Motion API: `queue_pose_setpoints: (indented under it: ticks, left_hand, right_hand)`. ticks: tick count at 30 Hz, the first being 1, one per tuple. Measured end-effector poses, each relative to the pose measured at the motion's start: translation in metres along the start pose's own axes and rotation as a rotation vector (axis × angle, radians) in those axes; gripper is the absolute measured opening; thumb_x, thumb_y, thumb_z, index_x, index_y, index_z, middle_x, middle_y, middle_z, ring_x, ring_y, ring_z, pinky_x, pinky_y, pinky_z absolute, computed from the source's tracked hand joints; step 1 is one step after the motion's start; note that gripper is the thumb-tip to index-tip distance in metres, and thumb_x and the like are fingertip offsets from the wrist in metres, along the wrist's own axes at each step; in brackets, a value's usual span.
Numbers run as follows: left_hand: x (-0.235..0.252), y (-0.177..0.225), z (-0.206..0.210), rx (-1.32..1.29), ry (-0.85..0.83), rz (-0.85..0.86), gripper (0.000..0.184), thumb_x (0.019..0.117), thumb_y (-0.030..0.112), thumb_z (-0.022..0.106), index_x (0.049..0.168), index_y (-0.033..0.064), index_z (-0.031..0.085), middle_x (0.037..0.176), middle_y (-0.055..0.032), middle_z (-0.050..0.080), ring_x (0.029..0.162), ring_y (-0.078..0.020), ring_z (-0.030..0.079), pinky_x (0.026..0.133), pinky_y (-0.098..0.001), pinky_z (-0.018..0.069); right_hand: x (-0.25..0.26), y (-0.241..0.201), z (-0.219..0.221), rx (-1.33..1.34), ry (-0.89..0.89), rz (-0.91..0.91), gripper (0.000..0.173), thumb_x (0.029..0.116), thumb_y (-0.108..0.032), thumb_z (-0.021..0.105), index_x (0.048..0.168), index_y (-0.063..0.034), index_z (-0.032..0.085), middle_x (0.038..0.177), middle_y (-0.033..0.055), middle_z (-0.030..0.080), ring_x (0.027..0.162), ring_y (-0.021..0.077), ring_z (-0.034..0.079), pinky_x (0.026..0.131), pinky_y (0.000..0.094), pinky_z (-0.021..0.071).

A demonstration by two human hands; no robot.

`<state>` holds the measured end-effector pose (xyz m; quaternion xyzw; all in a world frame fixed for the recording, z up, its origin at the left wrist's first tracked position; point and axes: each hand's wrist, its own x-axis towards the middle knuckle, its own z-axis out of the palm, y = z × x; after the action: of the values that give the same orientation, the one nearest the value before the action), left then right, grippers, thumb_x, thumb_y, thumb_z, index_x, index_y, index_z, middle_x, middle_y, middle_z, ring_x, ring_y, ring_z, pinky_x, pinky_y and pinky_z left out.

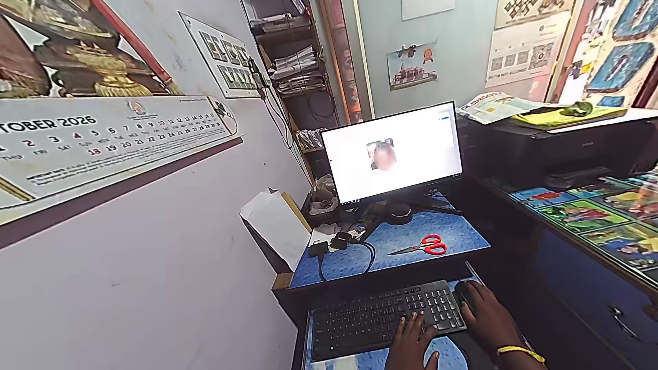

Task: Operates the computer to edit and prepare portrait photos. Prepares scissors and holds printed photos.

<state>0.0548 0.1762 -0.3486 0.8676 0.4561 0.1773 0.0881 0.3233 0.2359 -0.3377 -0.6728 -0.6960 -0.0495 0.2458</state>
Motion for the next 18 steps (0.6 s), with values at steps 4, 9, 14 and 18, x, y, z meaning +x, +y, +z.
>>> queue_pose_setpoints:
  ticks: [4,9,14,18]
  left_hand:
    - [-0.0029,0.0017,-0.0009,-0.023,0.068,-0.021,0.046,0.1043,0.046,0.048,0.146,0.0289,0.057,0.163,-0.0071,0.040,0.153,-0.0230,0.032,0.126,-0.0516,0.0215]
    - [-0.0062,0.0040,-0.0013,0.034,0.204,-0.086,0.046,0.1022,0.047,0.051,0.139,0.0211,0.063,0.160,-0.0089,0.044,0.150,-0.0255,0.037,0.124,-0.0497,0.0268]
    - [-0.0068,0.0027,0.0017,0.051,0.262,-0.046,0.043,0.1023,0.046,0.052,0.139,0.0264,0.063,0.158,-0.0100,0.046,0.149,-0.0257,0.040,0.123,-0.0500,0.0292]
    - [-0.0070,0.0012,0.0047,0.067,0.284,-0.037,0.042,0.1024,0.046,0.052,0.137,0.0261,0.065,0.159,-0.0096,0.046,0.149,-0.0255,0.040,0.123,-0.0490,0.0294]
  right_hand:
    - [0.0001,-0.0014,-0.0012,0.005,-0.017,0.010,0.054,0.0897,-0.036,0.057,0.137,-0.0106,0.063,0.144,0.0102,0.059,0.135,0.0299,0.056,0.108,0.0485,0.0489]
    - [-0.0001,-0.0025,-0.0024,0.010,-0.015,0.012,0.055,0.0888,-0.036,0.057,0.137,-0.0098,0.063,0.144,0.0114,0.059,0.135,0.0315,0.055,0.109,0.0492,0.0478]
    - [-0.0005,-0.0019,-0.0021,0.010,-0.021,0.014,0.054,0.0896,-0.036,0.056,0.137,-0.0103,0.063,0.145,0.0110,0.059,0.136,0.0305,0.055,0.110,0.0491,0.0474]
    - [-0.0007,-0.0040,-0.0046,0.004,-0.019,0.011,0.053,0.0896,-0.035,0.056,0.136,-0.0117,0.063,0.144,0.0100,0.059,0.135,0.0300,0.055,0.109,0.0487,0.0481]
